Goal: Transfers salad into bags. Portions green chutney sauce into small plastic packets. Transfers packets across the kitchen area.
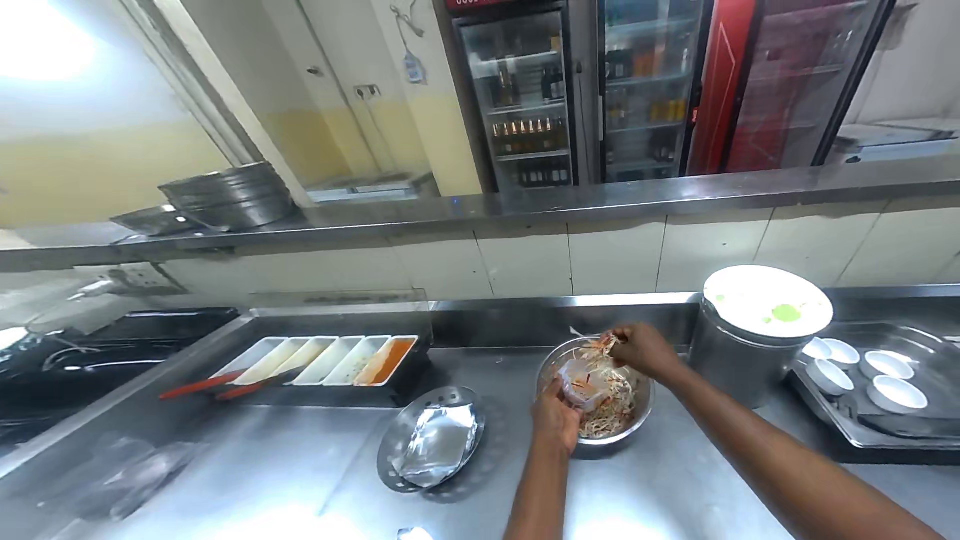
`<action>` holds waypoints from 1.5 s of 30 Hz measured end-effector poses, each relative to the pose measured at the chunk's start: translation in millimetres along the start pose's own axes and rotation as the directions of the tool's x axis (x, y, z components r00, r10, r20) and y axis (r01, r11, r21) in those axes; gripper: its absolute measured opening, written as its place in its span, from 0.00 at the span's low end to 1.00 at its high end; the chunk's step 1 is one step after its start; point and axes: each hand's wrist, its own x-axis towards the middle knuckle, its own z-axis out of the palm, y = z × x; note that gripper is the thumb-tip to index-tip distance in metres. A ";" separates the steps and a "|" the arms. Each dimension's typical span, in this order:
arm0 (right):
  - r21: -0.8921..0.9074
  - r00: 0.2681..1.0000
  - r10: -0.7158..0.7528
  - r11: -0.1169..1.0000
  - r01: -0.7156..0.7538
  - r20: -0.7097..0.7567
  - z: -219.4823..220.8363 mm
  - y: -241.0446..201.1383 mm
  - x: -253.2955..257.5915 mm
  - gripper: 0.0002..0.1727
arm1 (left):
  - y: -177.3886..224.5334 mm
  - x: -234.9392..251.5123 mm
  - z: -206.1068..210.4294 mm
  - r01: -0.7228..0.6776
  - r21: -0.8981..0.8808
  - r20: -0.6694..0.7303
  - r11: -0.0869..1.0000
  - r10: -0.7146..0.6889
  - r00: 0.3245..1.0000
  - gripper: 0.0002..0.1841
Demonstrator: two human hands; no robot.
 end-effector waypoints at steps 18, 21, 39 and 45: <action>-0.485 0.940 -0.107 0.835 0.261 0.323 35.4 0.1 -3.6 0.14 | -12.5 -18.8 17.6 0.021 -0.046 0.085 0.999 -0.017 0.996 0.16; -0.486 0.967 -0.142 0.843 0.231 0.214 43.0 8.5 -4.8 0.11 | -11.9 -19.7 17.8 0.013 -0.064 0.101 0.998 -0.006 0.995 0.16; -0.248 0.993 -0.084 0.963 0.103 0.085 32.8 -9.6 -35.6 0.12 | -11.5 -30.2 11.8 0.040 -0.062 0.119 0.997 -0.033 0.992 0.17; 0.064 0.997 0.040 0.997 -0.044 0.060 31.4 -5.2 -42.7 0.11 | -19.2 -36.1 10.7 0.043 -0.049 0.131 0.998 -0.036 0.991 0.16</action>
